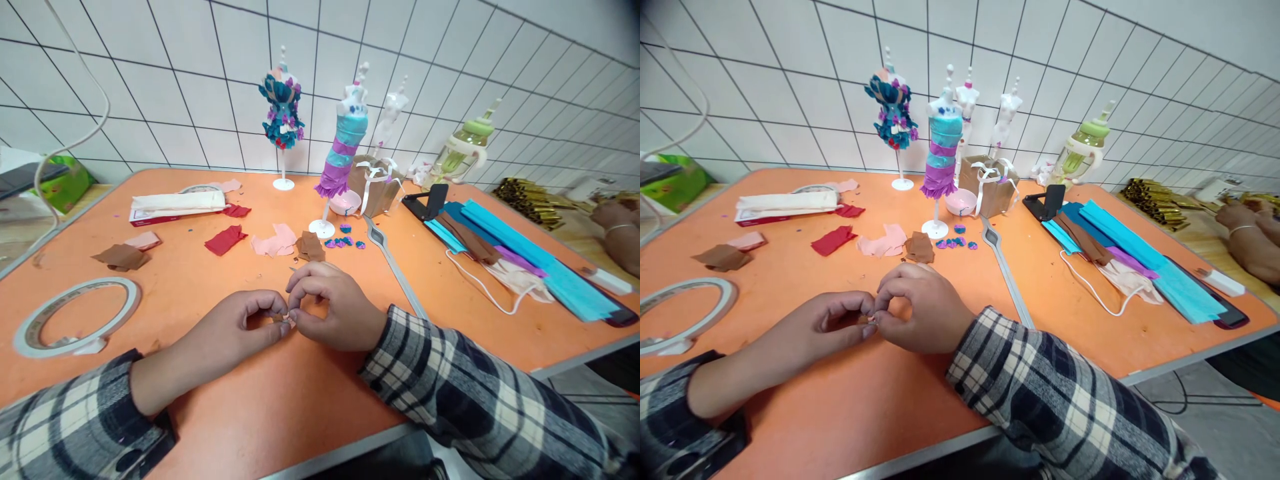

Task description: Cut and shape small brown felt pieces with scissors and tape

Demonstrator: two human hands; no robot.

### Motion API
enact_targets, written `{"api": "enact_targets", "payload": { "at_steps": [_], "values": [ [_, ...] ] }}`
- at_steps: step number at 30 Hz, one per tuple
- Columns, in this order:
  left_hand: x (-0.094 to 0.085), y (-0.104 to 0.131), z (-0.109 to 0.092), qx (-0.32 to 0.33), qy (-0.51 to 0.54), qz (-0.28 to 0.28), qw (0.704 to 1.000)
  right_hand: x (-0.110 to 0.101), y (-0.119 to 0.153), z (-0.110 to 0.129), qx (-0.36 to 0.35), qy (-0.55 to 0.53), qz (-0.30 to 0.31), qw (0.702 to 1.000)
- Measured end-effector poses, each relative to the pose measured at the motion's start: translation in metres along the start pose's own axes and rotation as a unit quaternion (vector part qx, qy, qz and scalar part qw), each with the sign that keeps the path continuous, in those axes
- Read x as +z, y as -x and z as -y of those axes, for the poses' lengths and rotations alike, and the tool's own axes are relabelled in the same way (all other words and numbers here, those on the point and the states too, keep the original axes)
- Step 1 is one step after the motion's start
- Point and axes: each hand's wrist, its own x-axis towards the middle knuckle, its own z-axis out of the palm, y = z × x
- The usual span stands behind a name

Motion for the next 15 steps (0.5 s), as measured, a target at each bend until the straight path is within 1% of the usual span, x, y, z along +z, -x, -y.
{"api": "enact_targets", "payload": {
  "at_steps": [2, 4, 9, 12, 15],
  "values": [
    [0.0002, 0.0003, -0.0015, 0.008, -0.006, 0.000, 1.000, 0.0002, 0.0000, -0.0008, -0.005, -0.003, 0.009, 1.000],
    [-0.0003, -0.0002, -0.0026, 0.014, 0.000, -0.010, 1.000, 0.0001, -0.0005, -0.0018, 0.008, -0.006, 0.010, 1.000],
    [-0.0034, -0.0033, -0.0038, 0.007, 0.046, -0.046, 0.998, 0.0009, -0.0022, -0.0023, 0.085, -0.027, -0.025, 0.996],
    [-0.0044, -0.0032, -0.0036, -0.013, 0.077, -0.070, 0.994, 0.0023, -0.0025, -0.0014, 0.132, -0.051, -0.022, 0.990],
    [-0.0045, -0.0018, -0.0024, -0.029, 0.092, -0.079, 0.992, 0.0020, -0.0022, -0.0011, 0.154, -0.069, -0.035, 0.985]
  ]
}}
